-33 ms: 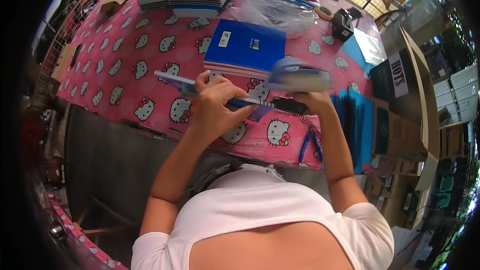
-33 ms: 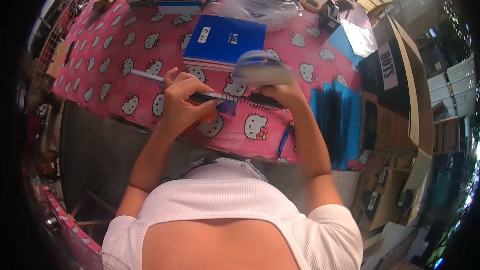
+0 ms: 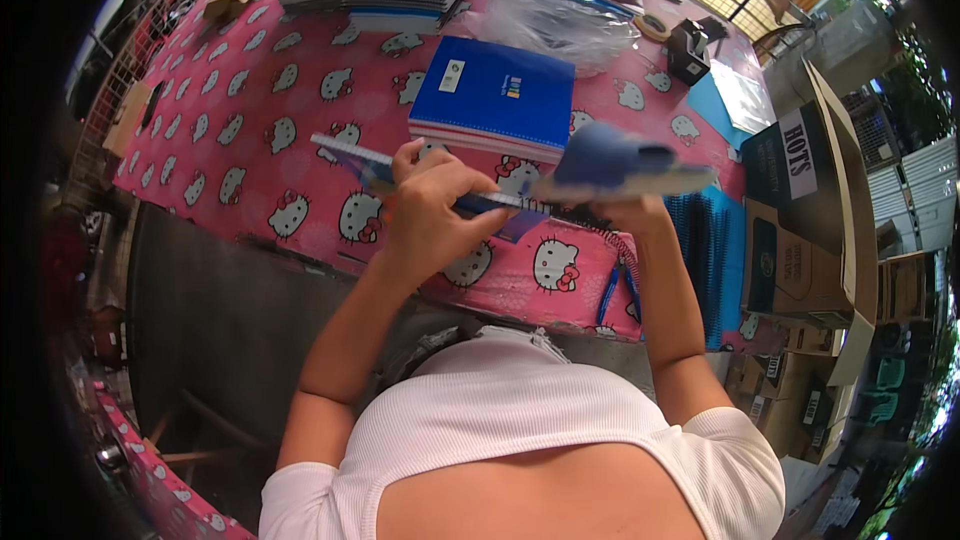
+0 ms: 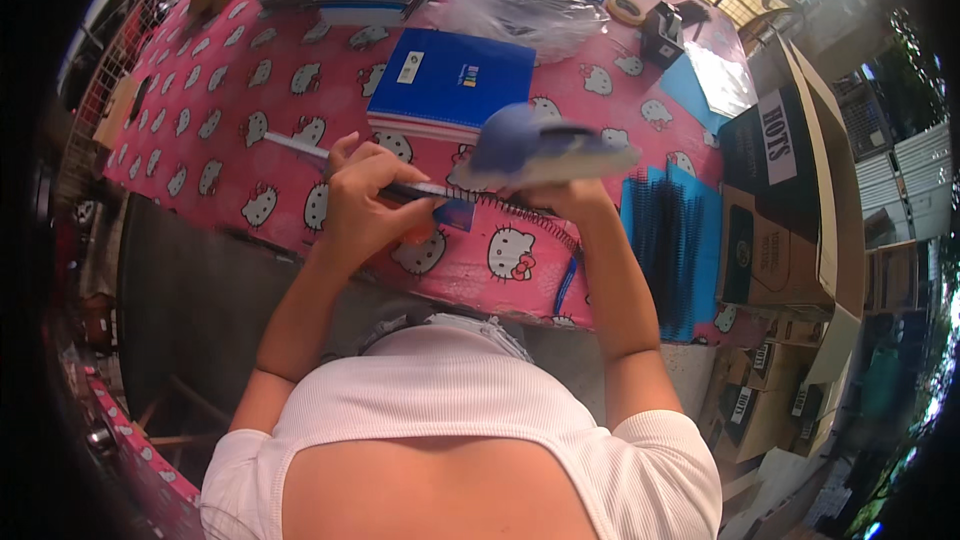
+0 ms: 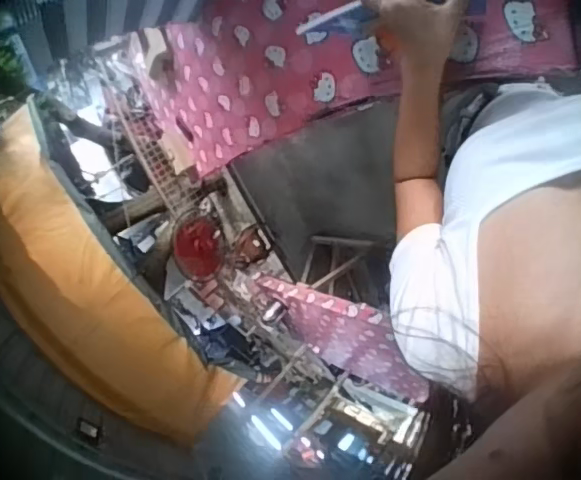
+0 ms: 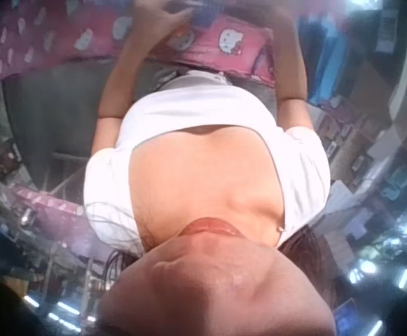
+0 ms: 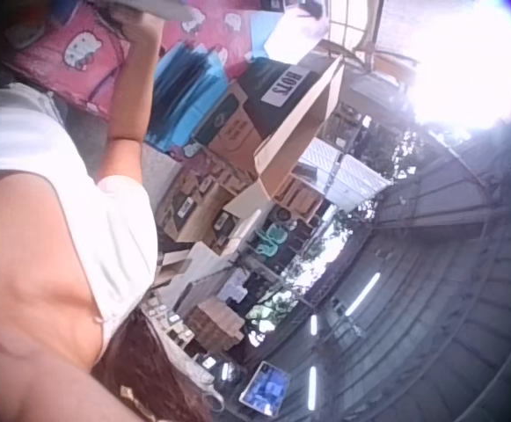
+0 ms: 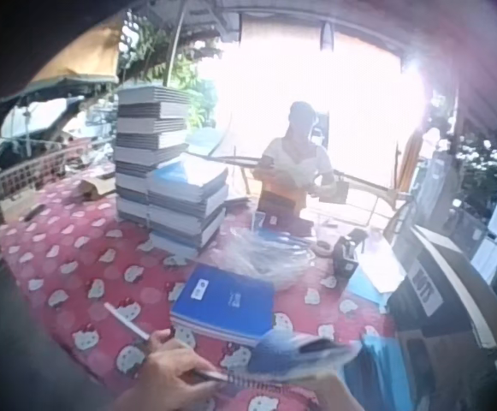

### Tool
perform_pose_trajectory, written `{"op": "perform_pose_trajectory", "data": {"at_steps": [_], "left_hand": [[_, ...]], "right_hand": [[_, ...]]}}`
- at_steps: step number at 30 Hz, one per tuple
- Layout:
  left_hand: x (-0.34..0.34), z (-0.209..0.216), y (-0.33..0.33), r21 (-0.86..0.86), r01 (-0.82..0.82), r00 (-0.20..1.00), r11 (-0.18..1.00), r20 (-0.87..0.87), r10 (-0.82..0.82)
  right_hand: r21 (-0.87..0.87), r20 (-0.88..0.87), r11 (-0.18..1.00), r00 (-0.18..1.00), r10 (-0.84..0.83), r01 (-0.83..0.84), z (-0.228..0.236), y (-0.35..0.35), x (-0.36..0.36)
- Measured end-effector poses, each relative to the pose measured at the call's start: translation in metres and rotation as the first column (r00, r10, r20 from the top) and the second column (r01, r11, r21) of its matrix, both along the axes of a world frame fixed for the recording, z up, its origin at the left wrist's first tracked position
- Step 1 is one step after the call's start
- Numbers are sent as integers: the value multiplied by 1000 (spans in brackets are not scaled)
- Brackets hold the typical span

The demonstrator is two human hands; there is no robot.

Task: The person tapes the spines of several spiral-bound notebooks using a tape dispenser and blue tape, and then uses a pair of snips to trim the ends of the tape.

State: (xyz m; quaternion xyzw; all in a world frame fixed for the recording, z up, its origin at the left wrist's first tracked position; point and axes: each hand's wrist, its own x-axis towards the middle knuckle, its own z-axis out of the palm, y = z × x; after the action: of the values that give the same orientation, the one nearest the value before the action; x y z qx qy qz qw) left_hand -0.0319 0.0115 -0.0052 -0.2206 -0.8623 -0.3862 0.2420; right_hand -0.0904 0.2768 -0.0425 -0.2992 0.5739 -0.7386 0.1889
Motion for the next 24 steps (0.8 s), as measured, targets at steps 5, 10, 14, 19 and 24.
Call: {"op": "perform_pose_trajectory", "data": {"at_steps": [5, 10, 14, 19, 24], "left_hand": [[0, 11, -5, 89, -27, 991, 996, 134, 15], [0, 3, -16, -42, 55, 995, 998, 88, -52], [0, 7, -13, -49, 1, 998, 999, 65, 2], [2, 6, -17, -55, 24, 996, 998, 91, -19], [-1, 9, -14, 3, 39, 988, 999, 148, -39]], "right_hand": [[224, 4, 967, 993, -122, 118, -3, -2, -15], [661, -319, 721, 948, 16, 210, 18, 2, -24], [456, -597, 825, 802, 5, 334, 14, -2, -25], [480, -338, 808, 922, -190, 342, 8, -14, -19], [609, -410, 702, 904, -119, 369, -8, -27, -22]]}}
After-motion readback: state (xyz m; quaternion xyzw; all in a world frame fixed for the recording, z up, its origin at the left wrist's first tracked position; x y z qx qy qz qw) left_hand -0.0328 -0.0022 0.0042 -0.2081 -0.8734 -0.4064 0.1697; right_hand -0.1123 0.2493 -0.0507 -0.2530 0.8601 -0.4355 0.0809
